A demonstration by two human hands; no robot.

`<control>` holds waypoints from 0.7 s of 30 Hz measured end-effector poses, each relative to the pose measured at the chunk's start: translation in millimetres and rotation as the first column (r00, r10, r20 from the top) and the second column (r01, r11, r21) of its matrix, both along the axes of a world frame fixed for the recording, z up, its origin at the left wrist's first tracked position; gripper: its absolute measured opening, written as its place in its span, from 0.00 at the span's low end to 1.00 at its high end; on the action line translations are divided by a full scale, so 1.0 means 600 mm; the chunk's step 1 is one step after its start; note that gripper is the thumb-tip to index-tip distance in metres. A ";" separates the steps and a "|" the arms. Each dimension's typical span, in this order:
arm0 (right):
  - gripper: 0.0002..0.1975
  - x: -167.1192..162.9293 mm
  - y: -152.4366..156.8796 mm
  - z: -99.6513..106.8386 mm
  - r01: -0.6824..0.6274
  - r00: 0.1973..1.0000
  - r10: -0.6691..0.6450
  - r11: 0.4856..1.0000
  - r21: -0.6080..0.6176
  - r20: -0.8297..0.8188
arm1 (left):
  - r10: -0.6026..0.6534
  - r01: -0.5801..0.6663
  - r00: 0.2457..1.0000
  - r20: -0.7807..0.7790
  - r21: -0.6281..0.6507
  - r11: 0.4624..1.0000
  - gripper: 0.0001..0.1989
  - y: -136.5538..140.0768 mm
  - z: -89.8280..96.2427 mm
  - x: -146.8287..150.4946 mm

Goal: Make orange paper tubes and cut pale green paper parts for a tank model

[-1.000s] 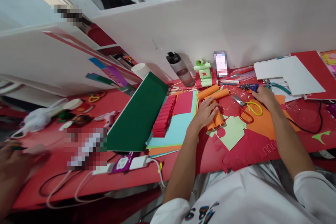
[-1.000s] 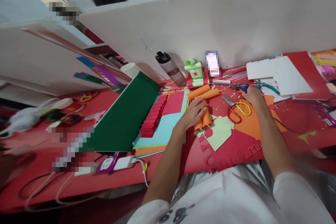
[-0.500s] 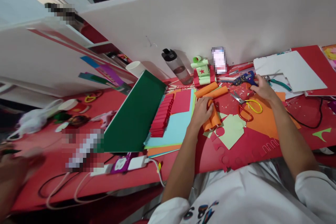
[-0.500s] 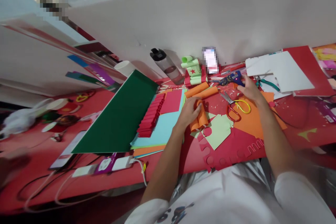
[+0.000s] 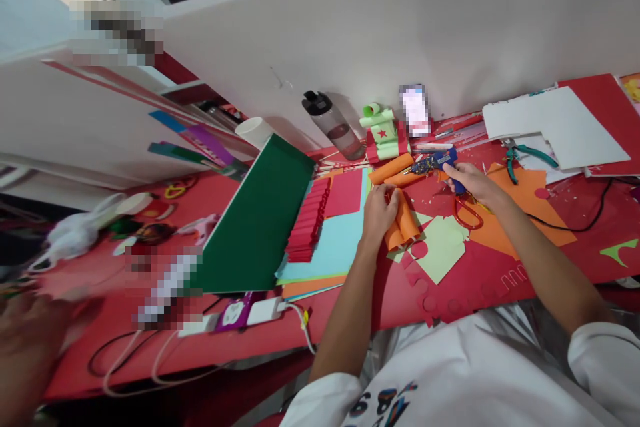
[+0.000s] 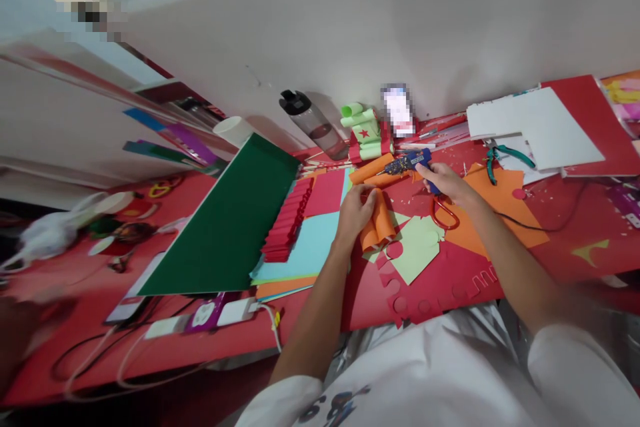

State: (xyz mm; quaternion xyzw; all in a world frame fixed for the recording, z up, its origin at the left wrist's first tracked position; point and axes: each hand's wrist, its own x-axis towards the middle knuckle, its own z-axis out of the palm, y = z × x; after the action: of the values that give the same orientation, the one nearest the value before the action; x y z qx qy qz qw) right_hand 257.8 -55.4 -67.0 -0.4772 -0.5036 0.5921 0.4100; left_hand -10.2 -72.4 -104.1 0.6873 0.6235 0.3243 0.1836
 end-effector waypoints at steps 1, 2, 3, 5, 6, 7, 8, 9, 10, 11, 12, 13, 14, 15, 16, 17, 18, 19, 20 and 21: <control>0.21 -0.002 0.001 -0.003 -0.001 1.000 0.001 1.000 -0.025 -0.004 | 0.004 -0.004 1.000 0.005 -0.003 1.000 0.11 0.001 -0.001 -0.001; 0.19 -0.004 0.002 -0.005 -0.008 1.000 0.008 0.999 -0.040 -0.005 | 0.007 -0.007 1.000 0.011 -0.003 1.000 0.11 0.001 -0.002 -0.001; 0.17 -0.005 0.002 -0.006 -0.018 1.000 0.018 0.999 -0.043 -0.002 | 0.008 -0.008 1.000 0.019 -0.001 1.000 0.10 0.002 -0.004 -0.002; 0.14 -0.007 0.000 -0.007 -0.030 0.999 0.030 0.999 -0.025 0.015 | 0.004 -0.004 0.999 0.038 -0.001 1.000 0.09 0.004 -0.007 -0.005; 0.12 -0.007 -0.001 -0.006 -0.032 0.999 0.032 0.999 -0.015 0.027 | 0.004 -0.004 0.999 0.047 -0.003 1.000 0.09 0.005 -0.008 -0.006; 0.12 -0.008 -0.002 -0.006 -0.033 0.999 0.033 0.999 -0.010 0.039 | 0.004 -0.004 0.998 0.055 -0.004 1.000 0.08 0.006 -0.010 -0.007; 0.12 -0.008 -0.002 -0.005 -0.030 0.998 0.031 1.000 -0.010 0.053 | 0.006 -0.006 0.998 0.061 -0.004 1.000 0.08 0.007 -0.012 -0.008; 0.12 -0.008 -0.002 -0.004 -0.028 0.997 0.029 1.000 -0.009 0.068 | 0.010 -0.010 0.998 0.068 -0.002 1.000 0.07 0.009 -0.014 -0.009; 0.12 -0.008 -0.002 -0.003 -0.029 0.996 0.029 1.000 -0.004 0.084 | 0.015 -0.016 0.997 0.079 0.001 1.000 0.07 0.010 -0.016 -0.010; 0.13 -0.008 -0.002 -0.002 -0.029 0.994 0.028 1.000 0.002 0.102 | 0.019 -0.020 0.995 0.095 0.003 1.000 0.06 0.012 -0.019 -0.010; 0.14 -0.007 -0.001 -0.002 -0.029 0.993 0.028 1.000 0.008 0.117 | 0.022 -0.022 0.993 0.119 0.003 1.000 0.05 0.014 -0.021 -0.010; 0.15 -0.007 -0.001 -0.002 -0.028 0.991 0.026 1.000 0.014 0.128 | 0.025 -0.025 0.987 0.158 -0.001 1.000 0.05 0.016 -0.024 -0.011; 0.15 -0.007 -0.001 -0.002 -0.028 0.990 0.025 0.999 0.018 0.136 | 0.029 -0.028 0.978 0.208 -0.012 1.000 0.05 0.018 -0.026 -0.011; 0.15 -0.006 0.000 -0.003 -0.028 0.990 0.025 0.999 0.021 0.141 | 0.033 -0.027 0.965 0.262 -0.026 0.999 0.06 0.021 -0.028 -0.012; 0.15 -0.006 0.000 -0.004 -0.027 0.990 0.023 0.999 0.024 0.142 | 0.038 -0.026 0.949 0.312 -0.041 0.999 0.07 0.024 -0.029 -0.014; 0.14 -0.005 0.001 -0.004 -0.026 0.990 0.022 0.999 0.026 0.140 | 0.043 -0.024 0.934 0.354 -0.057 0.998 0.08 0.026 -0.031 -0.015; 0.14 -0.005 0.002 -0.005 -0.026 0.990 0.022 0.999 0.030 0.137 | 0.045 -0.019 0.921 0.387 -0.073 0.997 0.09 0.029 -0.032 -0.017; 0.14 -0.004 0.002 -0.006 -0.026 0.991 0.022 0.999 0.033 0.134 | 0.046 -0.011 0.910 0.412 -0.088 0.996 0.10 0.031 -0.033 -0.019; 0.14 -0.003 0.003 -0.006 -0.027 0.992 0.022 0.999 0.034 0.128 | 0.045 -0.001 0.900 0.433 -0.101 0.995 0.11 0.033 -0.033 -0.021; 0.14 -0.002 0.004 -0.007 -0.029 0.993 0.025 0.999 0.034 0.119 | 0.044 0.009 0.888 0.458 -0.113 0.994 0.11 0.035 -0.034 -0.024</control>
State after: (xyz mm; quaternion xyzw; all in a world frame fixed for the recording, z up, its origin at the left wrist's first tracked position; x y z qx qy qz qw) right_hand 256.6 -53.0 -71.3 -0.4974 -0.5438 0.5592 0.3799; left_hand -24.5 -51.5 -124.5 0.5739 0.5857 0.4439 0.3613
